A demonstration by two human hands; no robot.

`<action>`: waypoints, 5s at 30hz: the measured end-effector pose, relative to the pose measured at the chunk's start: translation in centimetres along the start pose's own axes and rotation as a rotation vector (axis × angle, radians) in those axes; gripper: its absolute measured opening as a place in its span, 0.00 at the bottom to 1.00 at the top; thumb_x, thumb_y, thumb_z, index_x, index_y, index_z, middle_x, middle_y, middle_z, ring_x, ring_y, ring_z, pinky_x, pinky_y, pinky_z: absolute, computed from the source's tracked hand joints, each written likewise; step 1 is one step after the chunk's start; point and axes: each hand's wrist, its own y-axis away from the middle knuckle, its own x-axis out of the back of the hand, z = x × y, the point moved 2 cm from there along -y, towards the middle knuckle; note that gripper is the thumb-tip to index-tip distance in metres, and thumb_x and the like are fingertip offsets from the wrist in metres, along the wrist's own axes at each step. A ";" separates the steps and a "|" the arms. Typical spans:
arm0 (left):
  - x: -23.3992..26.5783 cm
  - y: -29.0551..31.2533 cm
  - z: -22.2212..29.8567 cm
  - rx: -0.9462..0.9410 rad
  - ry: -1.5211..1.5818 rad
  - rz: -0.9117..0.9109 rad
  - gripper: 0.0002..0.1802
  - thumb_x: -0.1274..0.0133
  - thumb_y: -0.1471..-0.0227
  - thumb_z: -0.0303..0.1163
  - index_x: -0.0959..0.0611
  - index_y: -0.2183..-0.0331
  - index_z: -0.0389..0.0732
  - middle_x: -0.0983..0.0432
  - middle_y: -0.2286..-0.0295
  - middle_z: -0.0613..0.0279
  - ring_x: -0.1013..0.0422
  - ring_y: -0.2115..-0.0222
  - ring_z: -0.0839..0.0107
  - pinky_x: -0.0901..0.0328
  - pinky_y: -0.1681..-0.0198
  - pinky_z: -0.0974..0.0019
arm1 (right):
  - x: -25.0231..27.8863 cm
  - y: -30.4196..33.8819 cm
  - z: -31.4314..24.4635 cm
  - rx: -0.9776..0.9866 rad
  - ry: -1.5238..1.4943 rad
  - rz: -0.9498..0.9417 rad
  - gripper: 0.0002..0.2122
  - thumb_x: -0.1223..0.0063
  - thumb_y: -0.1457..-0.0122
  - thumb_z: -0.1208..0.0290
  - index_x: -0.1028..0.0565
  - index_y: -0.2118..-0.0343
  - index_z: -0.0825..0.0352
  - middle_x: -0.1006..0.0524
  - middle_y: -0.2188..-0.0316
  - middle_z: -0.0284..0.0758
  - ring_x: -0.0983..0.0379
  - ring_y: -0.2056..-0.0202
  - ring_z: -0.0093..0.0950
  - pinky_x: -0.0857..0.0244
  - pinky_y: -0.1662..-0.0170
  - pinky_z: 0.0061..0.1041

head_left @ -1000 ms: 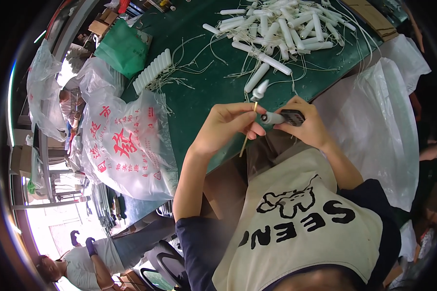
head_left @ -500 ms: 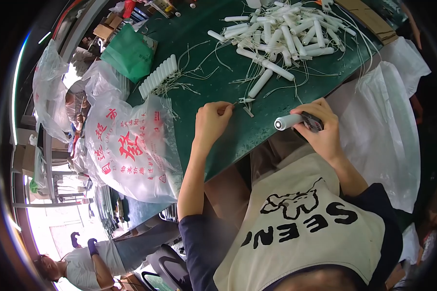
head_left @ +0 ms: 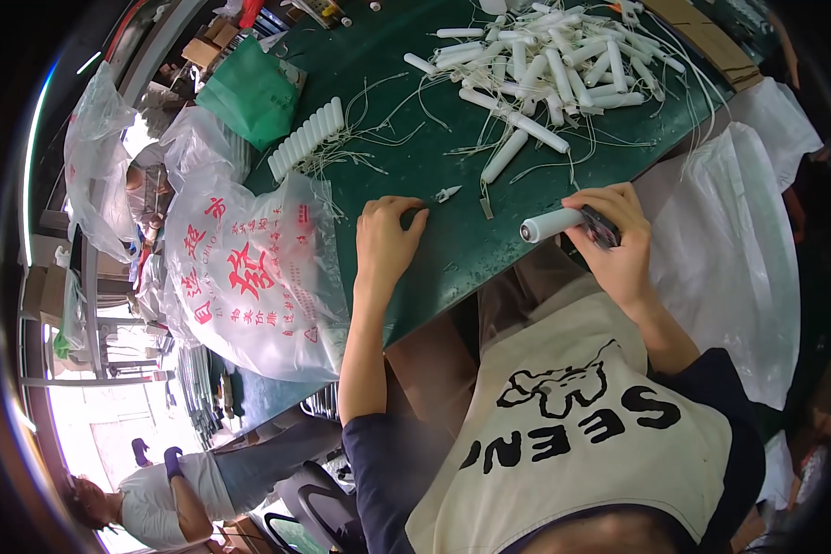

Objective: Assembling small plastic tubes with wires and internal components on a production line.

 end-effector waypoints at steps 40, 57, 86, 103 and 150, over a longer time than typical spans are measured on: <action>-1.2 -1.2 7.3 0.213 1.166 -0.336 0.16 0.51 0.47 0.36 0.28 0.60 0.35 0.33 0.75 0.69 0.40 0.77 0.83 0.41 0.75 0.78 | -2.9 -1.6 0.8 -0.282 -0.109 -0.126 0.14 0.38 0.59 0.77 0.26 0.67 0.69 0.24 0.71 0.35 0.29 0.71 0.24 0.36 0.67 0.22; 9.9 -16.9 -9.3 0.381 0.368 -0.022 0.25 0.50 0.51 0.49 0.24 0.84 0.36 0.42 0.89 0.75 0.49 0.88 0.85 0.55 0.84 0.75 | -0.5 -3.0 3.6 -0.382 -0.422 -0.041 0.08 0.50 0.49 0.82 0.29 0.65 0.71 0.26 0.73 0.34 0.36 0.81 0.13 0.42 0.79 0.11; -2.2 -19.6 -17.2 0.699 -0.267 0.009 0.39 0.46 0.64 0.59 0.30 0.58 0.37 0.25 0.65 0.49 0.29 0.62 0.54 0.36 0.58 0.57 | -0.6 -2.7 5.0 -0.379 -0.346 -0.214 0.06 0.44 0.55 0.82 0.26 0.72 0.71 0.25 0.74 0.35 0.29 0.72 0.23 0.37 0.68 0.18; -6.1 -27.0 1.1 -0.096 0.030 -0.147 0.12 0.48 0.57 0.39 0.17 0.68 0.50 0.24 0.76 0.54 0.27 0.73 0.57 0.34 0.69 0.62 | 1.4 -1.6 5.4 -0.409 -0.301 -0.187 0.05 0.43 0.55 0.79 0.25 0.73 0.70 0.24 0.75 0.36 0.26 0.72 0.26 0.35 0.67 0.21; 3.2 -6.4 14.9 0.357 1.425 -0.861 0.20 0.61 0.43 0.45 0.25 0.66 0.38 0.49 0.86 0.78 0.54 0.85 0.86 0.58 0.83 0.78 | 3.1 -4.5 0.6 0.672 0.053 0.026 0.12 0.38 0.62 0.72 0.22 0.70 0.57 0.32 0.63 0.33 0.36 0.71 0.28 0.40 0.72 0.18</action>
